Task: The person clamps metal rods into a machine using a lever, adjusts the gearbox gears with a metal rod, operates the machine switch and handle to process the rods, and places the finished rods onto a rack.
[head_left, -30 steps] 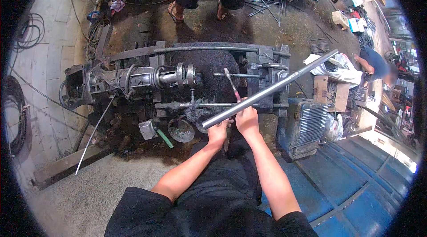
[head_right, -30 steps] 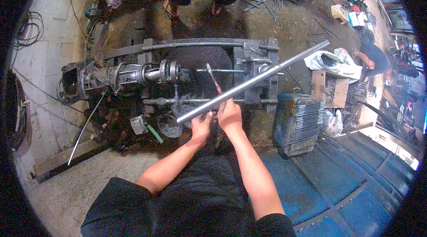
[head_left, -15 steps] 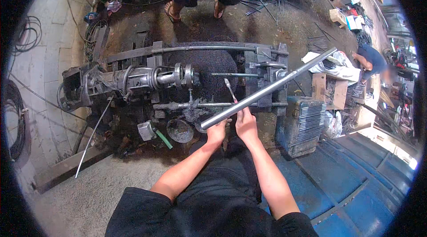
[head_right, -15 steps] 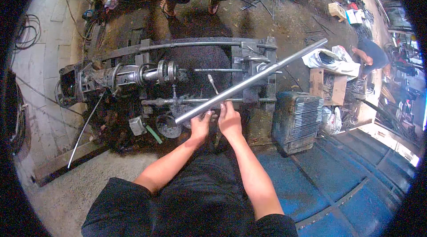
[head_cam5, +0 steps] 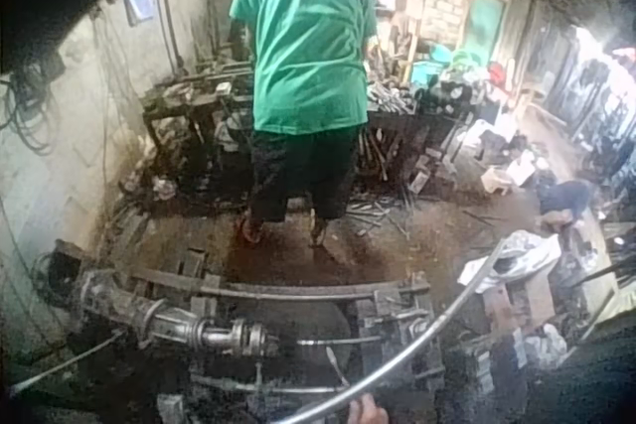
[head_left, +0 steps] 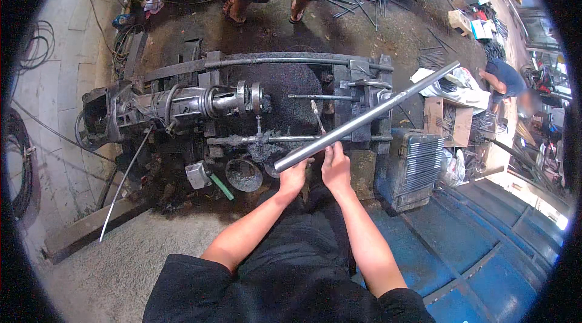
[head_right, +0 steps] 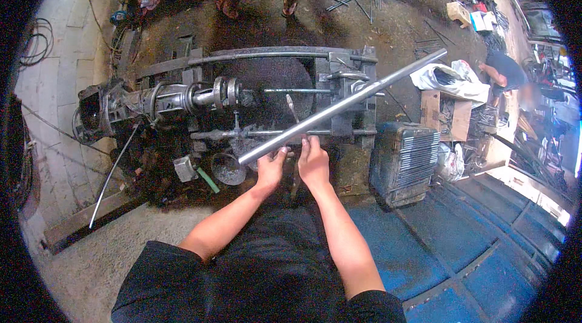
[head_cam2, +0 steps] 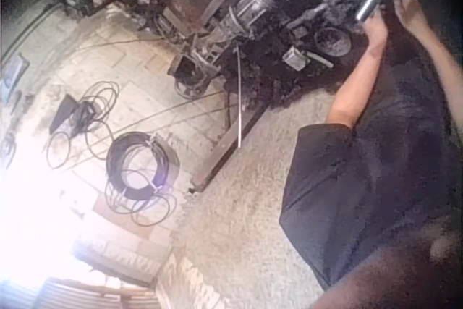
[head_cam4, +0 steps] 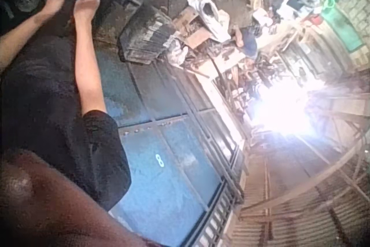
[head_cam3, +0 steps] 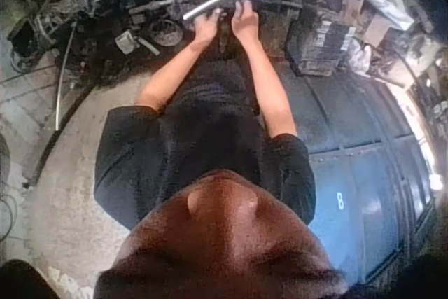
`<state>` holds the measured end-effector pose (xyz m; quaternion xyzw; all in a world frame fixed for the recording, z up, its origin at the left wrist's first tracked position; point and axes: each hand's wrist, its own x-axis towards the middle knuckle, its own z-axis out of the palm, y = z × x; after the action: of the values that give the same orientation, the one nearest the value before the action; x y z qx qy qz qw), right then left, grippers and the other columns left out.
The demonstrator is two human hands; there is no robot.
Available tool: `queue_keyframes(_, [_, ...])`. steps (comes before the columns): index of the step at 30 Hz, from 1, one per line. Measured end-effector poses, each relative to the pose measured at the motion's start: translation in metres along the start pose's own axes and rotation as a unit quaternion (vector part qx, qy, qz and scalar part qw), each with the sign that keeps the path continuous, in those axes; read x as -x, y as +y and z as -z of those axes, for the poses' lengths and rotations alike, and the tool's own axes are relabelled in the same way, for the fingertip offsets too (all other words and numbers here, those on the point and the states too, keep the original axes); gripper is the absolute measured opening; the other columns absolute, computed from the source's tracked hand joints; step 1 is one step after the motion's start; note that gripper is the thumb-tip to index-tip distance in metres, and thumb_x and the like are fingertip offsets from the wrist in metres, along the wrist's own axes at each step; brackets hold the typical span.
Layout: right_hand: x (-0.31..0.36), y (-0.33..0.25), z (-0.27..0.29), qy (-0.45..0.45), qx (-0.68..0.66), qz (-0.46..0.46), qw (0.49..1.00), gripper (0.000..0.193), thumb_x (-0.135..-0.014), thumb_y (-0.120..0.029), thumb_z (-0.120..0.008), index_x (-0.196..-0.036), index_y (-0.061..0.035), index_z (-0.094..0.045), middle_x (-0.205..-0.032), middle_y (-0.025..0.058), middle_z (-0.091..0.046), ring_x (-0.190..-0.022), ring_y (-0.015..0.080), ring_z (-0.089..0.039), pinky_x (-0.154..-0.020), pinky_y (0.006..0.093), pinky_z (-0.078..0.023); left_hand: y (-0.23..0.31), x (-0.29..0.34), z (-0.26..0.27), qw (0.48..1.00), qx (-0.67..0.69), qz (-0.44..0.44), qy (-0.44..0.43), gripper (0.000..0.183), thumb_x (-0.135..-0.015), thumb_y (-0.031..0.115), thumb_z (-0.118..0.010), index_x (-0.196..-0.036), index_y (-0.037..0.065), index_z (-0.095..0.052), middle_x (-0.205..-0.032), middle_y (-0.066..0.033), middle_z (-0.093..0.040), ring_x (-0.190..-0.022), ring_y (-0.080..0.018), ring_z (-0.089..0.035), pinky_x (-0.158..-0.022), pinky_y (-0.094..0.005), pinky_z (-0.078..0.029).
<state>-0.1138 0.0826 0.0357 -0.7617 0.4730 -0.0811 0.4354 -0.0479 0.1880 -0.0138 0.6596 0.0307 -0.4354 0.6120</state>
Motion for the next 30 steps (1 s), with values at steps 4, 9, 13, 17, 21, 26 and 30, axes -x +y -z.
queue_keyframes(4, [-0.011, -0.005, -0.003, 0.005, 0.011, 0.033, 0.999, 0.017, -0.098, -0.021, -0.044, -0.098, -0.0046, -0.050, -0.081, 0.0258, -0.061, -0.078, 0.0476, -0.058, -0.060, 0.0559, -0.043, -0.002, 0.000, 0.002, 1.000, -0.001, -0.020, 0.004, 0.024, -0.093, 0.006, -0.057, -0.114, -0.006, -0.056, -0.101, -0.0104, -0.064, -0.087, -0.0169, -0.065, -0.077, -0.0294, -0.053])
queue_keyframes(9, [-0.004, -0.001, -0.008, 0.044, -0.009, 0.057, 0.997, 0.018, -0.098, -0.021, -0.044, -0.097, -0.0038, -0.050, -0.079, 0.0249, -0.061, -0.077, 0.0477, -0.058, -0.059, 0.0560, -0.042, 0.014, 0.007, -0.003, 1.000, -0.003, -0.004, 0.012, 0.024, -0.093, 0.006, -0.057, -0.113, -0.006, -0.057, -0.101, -0.0102, -0.065, -0.087, -0.0161, -0.065, -0.077, -0.0295, -0.052])
queue_keyframes(13, [-0.006, -0.009, -0.006, 0.050, -0.027, 0.049, 0.997, 0.018, -0.097, -0.020, -0.045, -0.098, -0.0030, -0.051, -0.082, 0.0244, -0.061, -0.081, 0.0467, -0.058, -0.062, 0.0551, -0.044, 0.020, 0.007, -0.004, 1.000, -0.001, -0.008, 0.012, 0.024, -0.092, 0.005, -0.058, -0.113, -0.005, -0.058, -0.102, -0.0104, -0.065, -0.089, -0.0157, -0.064, -0.079, -0.0297, -0.052])
queue_keyframes(17, [-0.009, -0.007, -0.010, 0.027, -0.011, 0.037, 0.999, 0.016, -0.096, -0.018, -0.045, -0.100, -0.0034, -0.051, -0.085, 0.0242, -0.062, -0.082, 0.0462, -0.058, -0.063, 0.0545, -0.045, 0.007, 0.004, -0.001, 1.000, 0.005, 0.025, -0.007, 0.025, -0.091, 0.007, -0.059, -0.114, -0.005, -0.059, -0.104, -0.0107, -0.066, -0.092, -0.0154, -0.063, -0.081, -0.0302, -0.051])
queue_keyframes(21, [-0.001, 0.001, -0.014, 0.034, -0.029, 0.031, 0.999, 0.016, -0.096, -0.018, -0.045, -0.101, -0.0047, -0.051, -0.084, 0.0240, -0.062, -0.080, 0.0460, -0.058, -0.062, 0.0553, -0.044, 0.025, 0.012, -0.008, 0.993, -0.115, 0.029, 0.012, 0.028, -0.091, 0.009, -0.060, -0.115, -0.006, -0.060, -0.105, -0.0117, -0.067, -0.092, -0.0152, -0.063, -0.083, -0.0302, -0.050])
queue_keyframes(26, [-0.007, -0.011, -0.011, 0.061, -0.044, 0.049, 0.996, 0.016, -0.097, -0.020, -0.045, -0.099, -0.0049, -0.050, -0.082, 0.0237, -0.062, -0.079, 0.0466, -0.058, -0.060, 0.0555, -0.044, 0.011, 0.009, -0.001, 0.993, -0.117, 0.015, -0.009, 0.034, -0.091, 0.014, -0.061, -0.117, -0.008, -0.059, -0.105, -0.0132, -0.067, -0.095, -0.0159, -0.063, -0.085, -0.0304, -0.050])
queue_keyframes(30, [-0.008, -0.003, -0.010, 0.035, -0.032, 0.031, 0.998, 0.016, -0.097, -0.020, -0.045, -0.098, -0.0045, -0.050, -0.080, 0.0241, -0.061, -0.079, 0.0469, -0.058, -0.060, 0.0555, -0.043, 0.027, 0.014, -0.006, 0.995, -0.099, 0.025, -0.010, 0.036, -0.090, 0.015, -0.061, -0.118, -0.007, -0.059, -0.107, -0.0139, -0.067, -0.096, -0.0162, -0.063, -0.085, -0.0306, -0.050])
